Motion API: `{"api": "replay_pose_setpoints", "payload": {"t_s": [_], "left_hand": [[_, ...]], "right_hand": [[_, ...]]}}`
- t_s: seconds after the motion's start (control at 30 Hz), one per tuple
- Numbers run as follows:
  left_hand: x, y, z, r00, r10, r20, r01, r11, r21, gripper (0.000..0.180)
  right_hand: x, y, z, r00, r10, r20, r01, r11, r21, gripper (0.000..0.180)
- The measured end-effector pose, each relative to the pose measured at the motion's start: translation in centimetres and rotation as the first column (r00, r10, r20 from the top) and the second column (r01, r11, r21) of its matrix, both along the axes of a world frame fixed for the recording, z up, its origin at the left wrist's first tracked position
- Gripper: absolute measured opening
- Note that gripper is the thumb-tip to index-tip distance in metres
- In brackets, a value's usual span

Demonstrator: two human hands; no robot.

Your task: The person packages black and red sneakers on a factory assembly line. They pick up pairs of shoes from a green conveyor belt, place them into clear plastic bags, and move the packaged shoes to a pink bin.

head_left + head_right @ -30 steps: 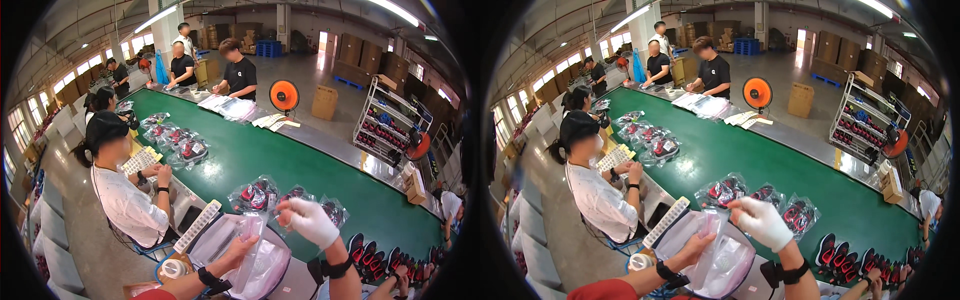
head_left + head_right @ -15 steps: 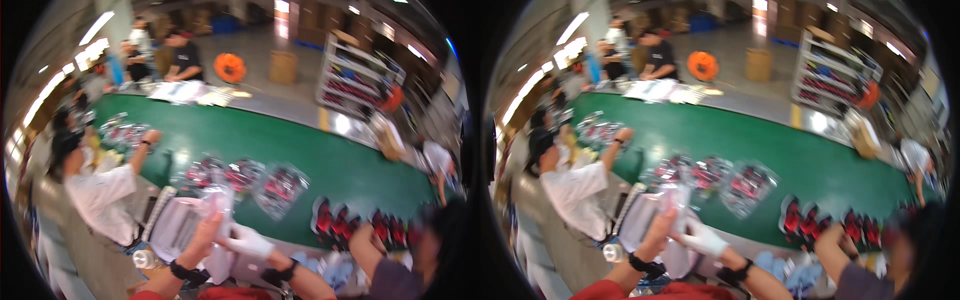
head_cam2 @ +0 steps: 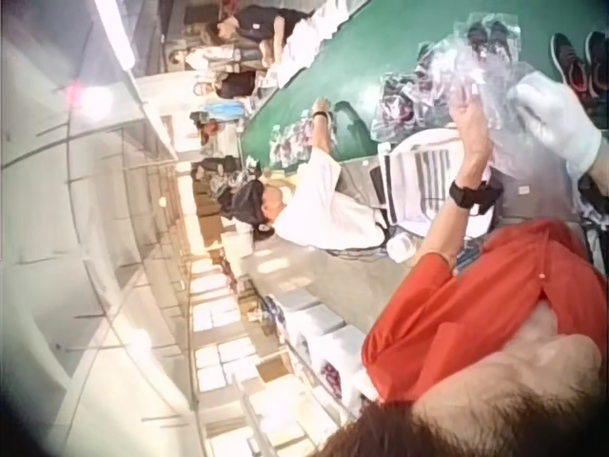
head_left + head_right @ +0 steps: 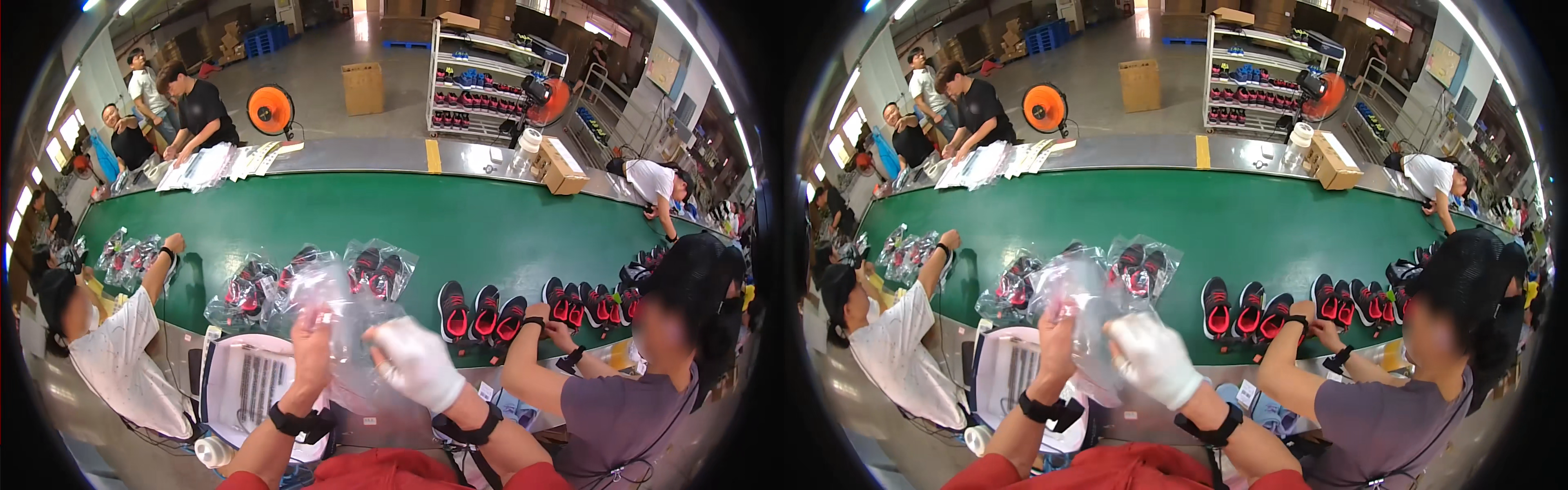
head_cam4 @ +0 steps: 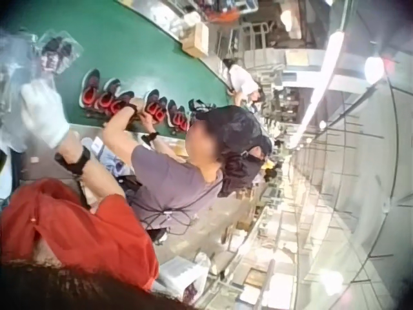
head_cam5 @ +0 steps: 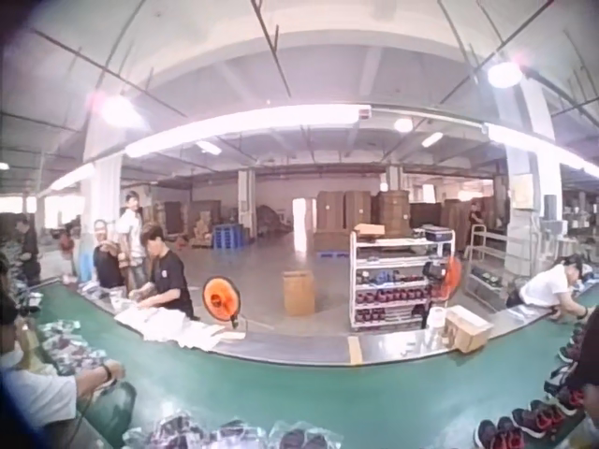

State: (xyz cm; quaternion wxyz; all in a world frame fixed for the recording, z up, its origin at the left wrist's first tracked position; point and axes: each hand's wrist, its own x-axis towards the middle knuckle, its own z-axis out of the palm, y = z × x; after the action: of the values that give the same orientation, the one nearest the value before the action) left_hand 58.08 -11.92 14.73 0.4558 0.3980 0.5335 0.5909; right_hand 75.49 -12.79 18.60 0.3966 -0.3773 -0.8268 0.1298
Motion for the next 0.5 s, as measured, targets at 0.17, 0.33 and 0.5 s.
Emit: {"api": "replay_pose_setpoints", "payload": {"t_s": [0.17, 0.33, 0.5], "left_hand": [[7.2, -6.5, 4.3, 0.762, -0.417, -0.496, 0.567, 0.799, 0.200, 0.021], [2.8, -6.8, 0.9, 0.706, -0.555, -0.441, 0.602, 0.797, -0.038, 0.022], [1.6, -0.8, -1.0, 0.670, -0.122, -0.733, 0.284, 0.954, 0.101, 0.015]], "right_hand": [[0.6, 1.6, -7.9, 0.928, 0.138, 0.345, -0.023, 0.948, -0.318, 0.018], [2.1, 2.3, -5.8, 0.967, 0.033, 0.252, 0.022, 0.976, -0.215, 0.016], [-3.1, 0.1, -11.6, 0.999, 0.050, 0.003, -0.048, 0.980, -0.192, 0.021]]}}
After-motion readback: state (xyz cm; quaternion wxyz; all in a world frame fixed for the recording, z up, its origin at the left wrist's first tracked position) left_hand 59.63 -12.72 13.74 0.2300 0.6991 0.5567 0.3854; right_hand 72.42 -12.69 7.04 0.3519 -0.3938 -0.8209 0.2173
